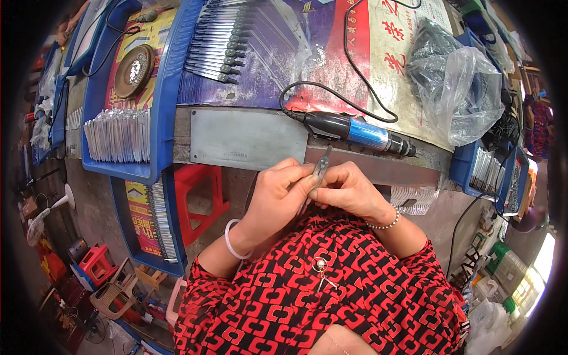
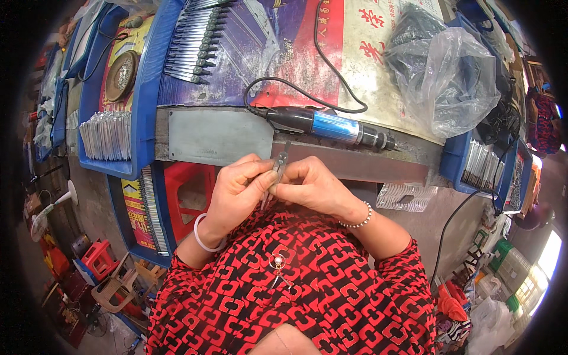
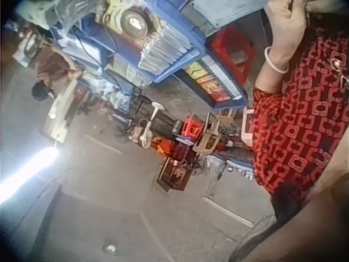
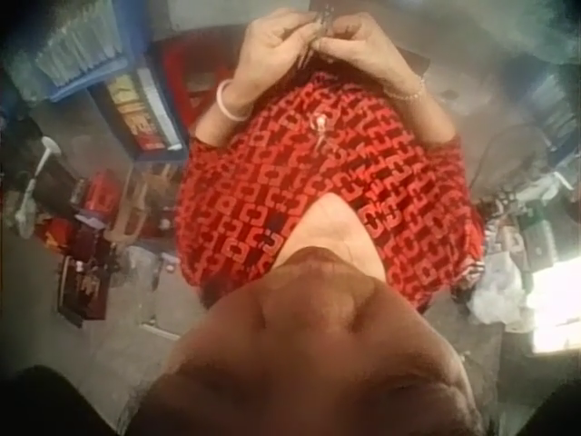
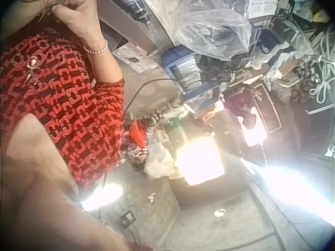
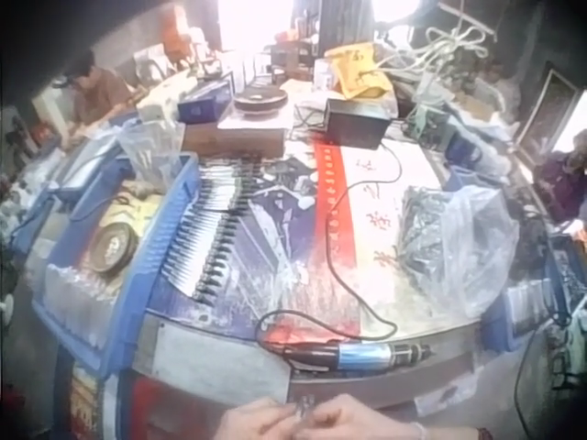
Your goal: The person deburrs small metal components using a handheld power deburring tool.
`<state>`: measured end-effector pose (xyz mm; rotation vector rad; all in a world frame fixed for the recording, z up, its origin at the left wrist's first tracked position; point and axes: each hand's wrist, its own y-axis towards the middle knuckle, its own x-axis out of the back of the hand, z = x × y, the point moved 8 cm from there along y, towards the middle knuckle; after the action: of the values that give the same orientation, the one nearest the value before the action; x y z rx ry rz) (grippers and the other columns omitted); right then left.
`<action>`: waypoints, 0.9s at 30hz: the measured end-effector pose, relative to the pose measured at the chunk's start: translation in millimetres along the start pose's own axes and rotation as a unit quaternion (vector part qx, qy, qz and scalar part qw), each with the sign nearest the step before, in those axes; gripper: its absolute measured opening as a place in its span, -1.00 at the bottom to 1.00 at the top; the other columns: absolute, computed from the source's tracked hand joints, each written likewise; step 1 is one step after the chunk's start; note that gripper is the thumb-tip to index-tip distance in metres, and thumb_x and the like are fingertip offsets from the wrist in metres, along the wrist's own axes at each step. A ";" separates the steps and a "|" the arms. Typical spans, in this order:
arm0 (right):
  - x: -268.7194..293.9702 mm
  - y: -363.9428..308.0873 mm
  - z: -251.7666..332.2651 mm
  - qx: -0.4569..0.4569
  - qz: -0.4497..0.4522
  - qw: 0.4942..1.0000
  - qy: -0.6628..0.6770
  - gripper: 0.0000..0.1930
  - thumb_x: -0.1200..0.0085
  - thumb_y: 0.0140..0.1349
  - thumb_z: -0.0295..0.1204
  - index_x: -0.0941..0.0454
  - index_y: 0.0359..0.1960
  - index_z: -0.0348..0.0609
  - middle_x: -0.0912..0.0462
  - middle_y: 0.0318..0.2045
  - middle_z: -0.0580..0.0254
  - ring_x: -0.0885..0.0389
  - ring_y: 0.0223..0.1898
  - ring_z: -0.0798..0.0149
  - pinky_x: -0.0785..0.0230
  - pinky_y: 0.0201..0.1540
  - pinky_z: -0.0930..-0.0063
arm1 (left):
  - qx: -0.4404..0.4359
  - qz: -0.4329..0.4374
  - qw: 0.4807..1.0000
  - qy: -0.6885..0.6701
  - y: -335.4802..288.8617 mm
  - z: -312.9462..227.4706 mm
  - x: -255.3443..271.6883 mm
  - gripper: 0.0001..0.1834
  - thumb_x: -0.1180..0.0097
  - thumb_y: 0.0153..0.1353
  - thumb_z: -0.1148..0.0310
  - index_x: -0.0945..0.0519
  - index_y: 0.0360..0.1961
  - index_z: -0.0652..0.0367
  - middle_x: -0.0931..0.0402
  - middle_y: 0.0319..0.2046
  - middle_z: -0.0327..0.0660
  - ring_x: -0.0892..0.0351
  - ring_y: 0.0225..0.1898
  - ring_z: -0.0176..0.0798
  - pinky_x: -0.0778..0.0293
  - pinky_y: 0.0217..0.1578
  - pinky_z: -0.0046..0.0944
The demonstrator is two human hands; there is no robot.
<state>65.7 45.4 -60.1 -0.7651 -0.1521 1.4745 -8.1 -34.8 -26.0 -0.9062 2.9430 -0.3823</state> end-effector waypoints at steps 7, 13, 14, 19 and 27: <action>-1.9 0.9 0.4 0.003 0.016 1.000 -0.011 -0.80 -0.12 0.11 -0.41 -0.56 -0.56 -0.31 -0.52 -0.63 0.40 -0.42 -0.55 0.58 -0.26 -0.49 0.65 | -0.009 0.029 0.998 0.057 1.6 -9.0 4.2 -0.81 -0.05 0.15 0.55 -0.57 -0.20 0.38 -0.36 -0.57 -0.23 -0.35 -0.54 -0.43 -0.27 -0.52 -0.41; -5.8 1.0 0.2 0.003 0.027 0.999 -0.019 -0.78 -0.12 0.11 -0.42 -0.54 -0.60 -0.32 -0.50 -0.66 0.40 -0.40 -0.57 0.59 -0.24 -0.52 0.65 | -0.056 0.031 0.995 0.078 -0.7 -13.5 7.8 -0.82 -0.05 0.13 0.56 -0.56 -0.23 0.39 -0.40 -0.58 -0.17 -0.37 -0.56 -0.36 -0.27 -0.54 -0.38; -6.7 0.4 1.5 0.005 0.031 0.999 -0.026 -0.78 -0.12 0.11 -0.42 -0.54 -0.60 -0.33 -0.49 -0.67 0.40 -0.38 -0.58 0.59 -0.22 -0.53 0.65 | -0.056 0.031 0.995 0.078 -0.6 -14.1 8.4 -0.82 -0.05 0.13 0.56 -0.56 -0.23 0.39 -0.40 -0.58 -0.17 -0.37 -0.56 -0.36 -0.27 -0.54 -0.38; -8.0 0.6 2.7 0.019 0.053 0.998 -0.036 -0.77 -0.13 0.11 -0.42 -0.53 -0.61 -0.34 -0.47 -0.69 0.42 -0.34 -0.60 0.61 -0.18 -0.56 0.65 | -0.063 0.049 0.992 0.098 -1.0 -19.7 10.0 -0.85 -0.07 0.13 0.55 -0.56 -0.27 0.39 -0.38 -0.60 -0.14 -0.36 -0.58 -0.32 -0.26 -0.55 -0.36; -11.1 -0.5 5.7 -0.020 0.101 0.991 -0.087 -0.77 -0.13 0.11 -0.41 -0.56 -0.60 -0.32 -0.50 -0.69 0.41 -0.37 -0.61 0.61 -0.19 -0.56 0.68 | -0.048 0.102 0.990 0.085 1.0 -11.7 11.6 -0.80 -0.07 0.15 0.46 -0.57 -0.22 0.34 -0.42 -0.59 -0.16 -0.37 -0.59 -0.32 -0.28 -0.56 -0.33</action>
<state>61.6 37.2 -51.5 -0.6979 -0.2425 1.7360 -19.6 -37.9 -14.5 -0.5975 3.1967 -0.3243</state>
